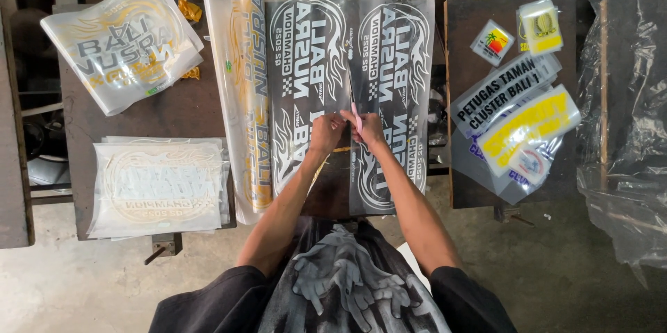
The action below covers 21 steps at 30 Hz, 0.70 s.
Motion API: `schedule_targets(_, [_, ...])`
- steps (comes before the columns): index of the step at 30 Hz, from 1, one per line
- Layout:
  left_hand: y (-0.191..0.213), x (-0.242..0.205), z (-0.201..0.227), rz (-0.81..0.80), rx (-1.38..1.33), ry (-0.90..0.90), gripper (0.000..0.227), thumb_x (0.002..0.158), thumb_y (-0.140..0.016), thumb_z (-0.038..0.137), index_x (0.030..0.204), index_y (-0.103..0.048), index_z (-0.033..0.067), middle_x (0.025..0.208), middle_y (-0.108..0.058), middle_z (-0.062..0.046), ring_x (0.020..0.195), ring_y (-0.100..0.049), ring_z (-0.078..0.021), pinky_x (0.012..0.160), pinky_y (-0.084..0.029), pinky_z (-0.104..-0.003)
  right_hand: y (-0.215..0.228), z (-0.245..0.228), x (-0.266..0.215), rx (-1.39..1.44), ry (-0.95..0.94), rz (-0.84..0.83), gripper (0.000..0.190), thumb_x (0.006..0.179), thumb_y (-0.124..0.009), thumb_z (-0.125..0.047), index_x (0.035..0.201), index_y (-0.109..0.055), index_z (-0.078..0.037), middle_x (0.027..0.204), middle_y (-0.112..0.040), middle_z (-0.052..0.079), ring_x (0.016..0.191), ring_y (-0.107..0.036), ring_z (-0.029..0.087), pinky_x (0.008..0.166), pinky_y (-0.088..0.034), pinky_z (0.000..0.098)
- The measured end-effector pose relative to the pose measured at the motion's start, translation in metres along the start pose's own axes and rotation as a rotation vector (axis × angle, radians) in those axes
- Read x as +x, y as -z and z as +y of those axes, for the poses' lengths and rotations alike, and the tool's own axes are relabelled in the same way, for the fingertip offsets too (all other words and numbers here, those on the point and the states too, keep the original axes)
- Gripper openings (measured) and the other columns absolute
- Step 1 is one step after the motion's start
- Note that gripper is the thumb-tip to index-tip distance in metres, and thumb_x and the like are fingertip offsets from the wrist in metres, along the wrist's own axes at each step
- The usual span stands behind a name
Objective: The person unrolls a large sheet of printed vinyl stickers on a table and uses scissors to cut out individual designs. They carefully trim around the edges of the graphics and separate the cut pieces from the main roll.
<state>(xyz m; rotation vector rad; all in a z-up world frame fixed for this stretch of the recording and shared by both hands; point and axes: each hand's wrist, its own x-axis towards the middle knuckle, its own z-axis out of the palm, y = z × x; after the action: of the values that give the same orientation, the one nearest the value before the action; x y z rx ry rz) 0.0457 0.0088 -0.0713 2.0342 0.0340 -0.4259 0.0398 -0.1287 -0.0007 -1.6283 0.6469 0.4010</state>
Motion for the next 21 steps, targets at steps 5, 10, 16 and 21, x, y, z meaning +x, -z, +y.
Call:
schedule_targets(5, [-0.004, 0.0, -0.003, 0.031, -0.028, 0.01, 0.01, 0.087, -0.073, 0.015, 0.09, -0.077, 0.0072, 0.082, -0.077, -0.011, 0.084, -0.076, -0.0293, 0.077, -0.057, -0.04, -0.005, -0.013, -0.002, -0.019, 0.022, 0.007, 0.052, 0.079, -0.089, -0.041, 0.059, -0.06, -0.003, 0.045, -0.053, 0.012, 0.033, -0.055, 0.016, 0.033, -0.048, 0.0252])
schedule_targets(10, [-0.001, -0.004, 0.002, 0.046, -0.045, 0.012, 0.012, 0.087, -0.073, 0.016, 0.09, -0.077, 0.0058, 0.083, -0.077, -0.012, 0.085, -0.076, -0.0305, 0.077, -0.058, -0.039, -0.01, -0.019, -0.008, -0.002, 0.002, 0.02, 0.053, 0.079, -0.089, -0.04, 0.058, -0.058, -0.002, 0.045, -0.052, 0.011, 0.033, -0.054, 0.016, 0.034, -0.049, 0.0242])
schedule_targets(16, [-0.004, -0.003, -0.002, 0.062, -0.042, 0.001, 0.011, 0.087, -0.072, 0.015, 0.091, -0.077, 0.005, 0.083, -0.077, -0.013, 0.086, -0.076, -0.0312, 0.076, -0.058, -0.04, -0.013, -0.013, -0.002, -0.002, 0.008, 0.027, 0.053, 0.079, -0.09, -0.04, 0.058, -0.058, -0.003, 0.045, -0.052, 0.012, 0.033, -0.055, 0.016, 0.034, -0.05, 0.0248])
schedule_targets(21, [-0.001, -0.004, 0.001, 0.053, -0.044, 0.02, 0.011, 0.086, -0.073, 0.015, 0.091, -0.077, 0.0062, 0.083, -0.077, -0.011, 0.086, -0.076, -0.0302, 0.077, -0.057, -0.039, -0.015, -0.02, -0.003, 0.033, -0.026, 0.051, 0.055, 0.079, -0.089, -0.042, 0.058, -0.057, -0.003, 0.045, -0.05, 0.01, 0.034, -0.053, 0.015, 0.034, -0.046, 0.0235])
